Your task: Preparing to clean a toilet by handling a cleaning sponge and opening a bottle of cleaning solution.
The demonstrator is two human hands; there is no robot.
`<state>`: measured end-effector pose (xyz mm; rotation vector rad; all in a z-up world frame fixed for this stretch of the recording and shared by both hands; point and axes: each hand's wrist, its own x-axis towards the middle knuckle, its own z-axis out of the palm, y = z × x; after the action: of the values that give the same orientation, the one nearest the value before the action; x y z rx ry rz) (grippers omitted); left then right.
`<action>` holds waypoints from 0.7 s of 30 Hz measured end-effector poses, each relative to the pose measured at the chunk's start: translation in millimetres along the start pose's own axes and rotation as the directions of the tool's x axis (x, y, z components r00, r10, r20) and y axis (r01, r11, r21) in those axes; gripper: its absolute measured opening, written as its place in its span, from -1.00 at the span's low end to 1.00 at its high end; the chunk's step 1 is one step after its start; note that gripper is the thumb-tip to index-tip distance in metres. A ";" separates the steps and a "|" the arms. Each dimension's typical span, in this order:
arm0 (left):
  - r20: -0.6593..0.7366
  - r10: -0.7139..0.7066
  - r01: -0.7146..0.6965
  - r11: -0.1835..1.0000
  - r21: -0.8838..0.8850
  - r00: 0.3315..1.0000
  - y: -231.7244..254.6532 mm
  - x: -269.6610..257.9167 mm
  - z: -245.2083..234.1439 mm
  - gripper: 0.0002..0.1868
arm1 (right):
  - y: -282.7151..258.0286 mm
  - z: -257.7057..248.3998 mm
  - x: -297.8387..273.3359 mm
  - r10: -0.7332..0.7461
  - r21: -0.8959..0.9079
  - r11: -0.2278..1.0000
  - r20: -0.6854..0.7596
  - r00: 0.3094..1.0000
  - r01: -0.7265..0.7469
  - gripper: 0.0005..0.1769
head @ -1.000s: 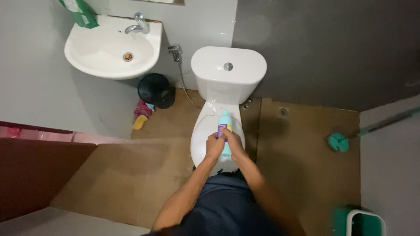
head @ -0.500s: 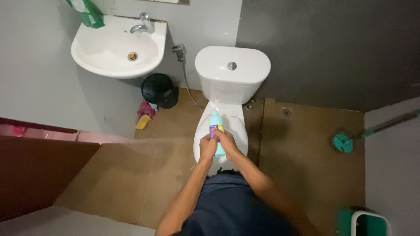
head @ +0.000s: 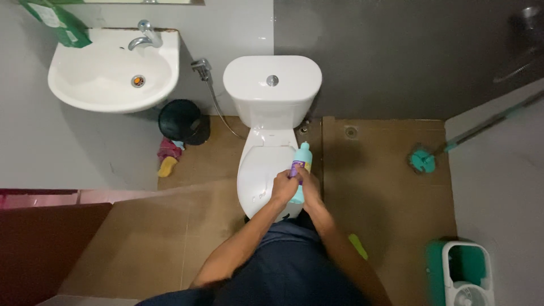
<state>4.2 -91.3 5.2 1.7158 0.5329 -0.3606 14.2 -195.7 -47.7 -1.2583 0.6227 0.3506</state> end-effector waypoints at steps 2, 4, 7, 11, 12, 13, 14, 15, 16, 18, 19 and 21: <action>0.007 -0.014 0.014 1.000 0.010 1.000 4.8 -2.1 -1.9 -0.61 | -3.1 1.2 -3.9 -0.017 -0.009 1.000 0.005 1.000 0.017 -0.54; 0.006 -0.033 0.033 0.999 0.015 0.999 3.5 -4.4 -4.4 -0.60 | -2.7 3.6 -5.8 -0.028 -0.023 0.999 0.018 0.999 0.029 -0.54; -0.054 -0.063 0.061 0.998 -0.036 0.997 -5.8 -5.5 -17.1 -0.58 | 0.3 19.5 -6.6 -0.032 -0.025 0.999 0.124 0.992 0.036 -0.56; -0.171 -0.065 0.032 0.982 -0.188 0.983 -28.1 -6.4 -37.5 -0.59 | 11.3 44.5 -5.0 -0.060 -0.213 0.971 0.207 0.976 0.105 -0.57; -0.217 -0.060 0.012 0.977 -0.215 0.974 -35.4 -8.1 -42.9 -0.59 | 17.6 50.5 -3.7 -0.065 -0.244 0.961 0.265 0.962 0.132 -0.56; -0.226 -0.060 0.010 0.976 -0.216 0.972 -46.1 -4.5 -46.6 -0.59 | 17.1 58.8 -6.8 -0.064 -0.244 0.961 0.274 0.960 0.134 -0.56; -0.258 -0.073 0.000 0.962 -0.272 0.963 -56.2 -1.2 -50.3 -0.61 | 16.0 66.9 -10.3 -0.021 -0.269 0.957 0.299 0.954 0.106 -0.56; -0.288 -0.087 -0.012 0.945 -0.328 0.954 -65.9 2.1 -52.4 -0.61 | 14.2 73.4 -13.8 0.021 -0.296 0.952 0.321 0.947 0.079 -0.56; -0.295 -0.088 -0.015 0.944 -0.329 0.952 -61.6 -0.5 -56.9 -0.61 | 13.4 77.8 -15.2 0.022 -0.298 0.951 0.328 0.945 0.081 -0.56; -0.345 -0.109 0.004 0.957 -0.292 0.932 -54.8 -6.5 -62.6 -0.61 | 12.6 83.1 -18.0 0.003 -0.320 0.939 0.379 0.925 0.128 -0.54; -0.352 -0.108 -0.002 0.955 -0.297 0.930 -54.6 -4.8 -61.3 -0.61 | 11.7 82.4 -15.7 0.001 -0.323 0.937 0.388 0.922 0.135 -0.54; -0.333 -0.098 -0.005 0.955 -0.297 0.938 -55.9 -3.0 -59.5 -0.62 | 12.1 80.7 -12.8 -0.031 -0.309 0.938 0.378 0.925 0.158 -0.56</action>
<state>-31.1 -25.2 -27.2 1.4815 0.8413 -0.0057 16.8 -114.2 -35.1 -1.4933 0.1783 0.6143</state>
